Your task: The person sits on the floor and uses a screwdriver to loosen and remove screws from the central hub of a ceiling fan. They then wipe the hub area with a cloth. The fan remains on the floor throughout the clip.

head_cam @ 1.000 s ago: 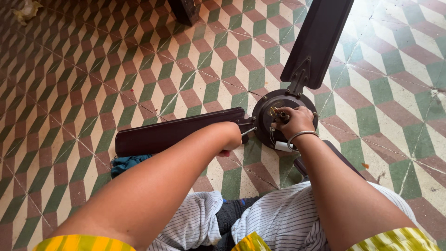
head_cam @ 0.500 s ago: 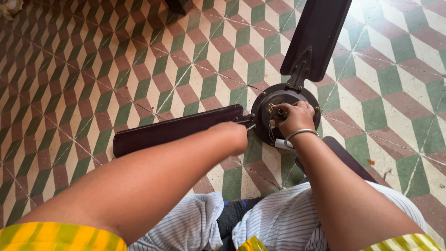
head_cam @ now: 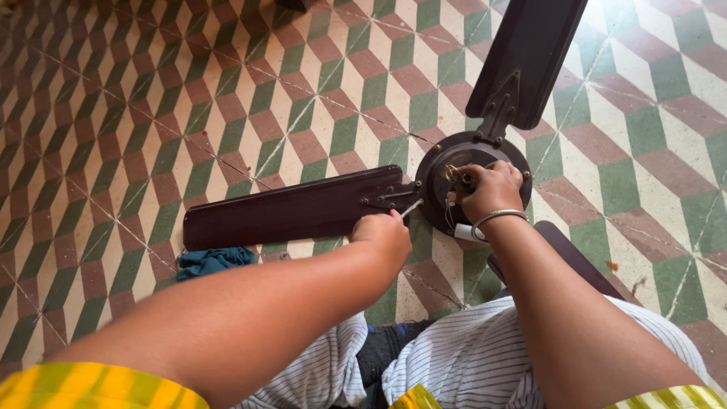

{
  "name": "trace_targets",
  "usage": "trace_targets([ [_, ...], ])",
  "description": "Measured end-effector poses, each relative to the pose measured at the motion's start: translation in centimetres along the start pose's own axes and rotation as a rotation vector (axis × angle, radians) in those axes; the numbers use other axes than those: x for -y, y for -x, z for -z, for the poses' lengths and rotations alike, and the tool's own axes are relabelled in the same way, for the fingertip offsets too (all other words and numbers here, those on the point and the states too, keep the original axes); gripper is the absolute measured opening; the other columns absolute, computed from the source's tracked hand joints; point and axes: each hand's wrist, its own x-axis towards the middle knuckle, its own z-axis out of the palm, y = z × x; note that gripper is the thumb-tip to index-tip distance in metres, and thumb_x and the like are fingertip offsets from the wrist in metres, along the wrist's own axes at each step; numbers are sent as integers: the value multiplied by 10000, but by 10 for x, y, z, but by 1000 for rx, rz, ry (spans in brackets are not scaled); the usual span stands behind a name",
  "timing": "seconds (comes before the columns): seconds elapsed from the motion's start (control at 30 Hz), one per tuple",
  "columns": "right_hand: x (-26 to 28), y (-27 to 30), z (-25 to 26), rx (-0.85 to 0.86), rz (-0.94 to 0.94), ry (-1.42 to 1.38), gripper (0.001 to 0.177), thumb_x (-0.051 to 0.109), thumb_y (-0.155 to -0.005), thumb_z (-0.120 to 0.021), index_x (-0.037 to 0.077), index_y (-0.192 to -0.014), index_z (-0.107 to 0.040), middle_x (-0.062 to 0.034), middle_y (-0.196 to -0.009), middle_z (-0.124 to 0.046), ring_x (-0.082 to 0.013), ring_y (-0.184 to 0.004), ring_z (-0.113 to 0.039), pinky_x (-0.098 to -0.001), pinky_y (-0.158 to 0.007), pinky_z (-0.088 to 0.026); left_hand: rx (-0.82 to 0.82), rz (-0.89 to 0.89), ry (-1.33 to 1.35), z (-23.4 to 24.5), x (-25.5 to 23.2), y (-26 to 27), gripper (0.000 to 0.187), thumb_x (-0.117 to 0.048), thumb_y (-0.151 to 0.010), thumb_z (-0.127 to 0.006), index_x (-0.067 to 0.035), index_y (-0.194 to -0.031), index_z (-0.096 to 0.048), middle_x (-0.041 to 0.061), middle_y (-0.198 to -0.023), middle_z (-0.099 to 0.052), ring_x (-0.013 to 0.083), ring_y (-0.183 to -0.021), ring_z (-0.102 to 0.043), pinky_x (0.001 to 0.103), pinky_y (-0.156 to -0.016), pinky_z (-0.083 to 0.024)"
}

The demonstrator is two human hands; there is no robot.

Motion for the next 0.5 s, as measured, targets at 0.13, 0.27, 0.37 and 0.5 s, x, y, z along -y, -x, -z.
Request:
trace_targets([
  [0.13, -2, 2, 0, 23, -85, -62, 506, 391, -678, -931, 315, -1156, -786, -135, -1199, -564, -381, -1248, -450, -439, -1083, -383, -125, 112, 284, -16, 4, 11, 627, -205, -927, -679, 43, -1456, -454, 143, -1099, -753, 310, -986, -760, 444, -729, -617],
  [0.27, -9, 1, 0, 46, -99, -76, 526, 410, -686, -930, 313, -1178, -771, -133, -1215, -550, -375, -1258, -440, -443, -1082, -395, -154, 286, 741, -30, 15, 26, 412, -269, -983, -611, -18, -1298, -527, 225, -1164, -700, 397, -1087, -688, 502, -884, -554],
  [0.37, -9, 2, 3, 82, -108, -78, 514, 411, -712, -917, 313, -1193, -764, -129, -1216, -548, -371, -1258, -440, -441, -1084, -402, -173, 345, 1009, -32, 8, 33, 375, -318, -1006, -571, -46, -1262, -537, 219, -1198, -693, 393, -1130, -668, 504, -953, -521],
  [0.5, -4, 0, 9, 153, -147, -60, 530, 442, -719, -908, 332, -1213, -751, -124, -1231, -536, -369, -1264, -426, -451, -1094, -384, -165, 354, 1045, -14, 5, 41, 343, -381, -1009, -539, -124, -1227, -607, 162, -1179, -721, 373, -1128, -673, 508, -960, -513],
])
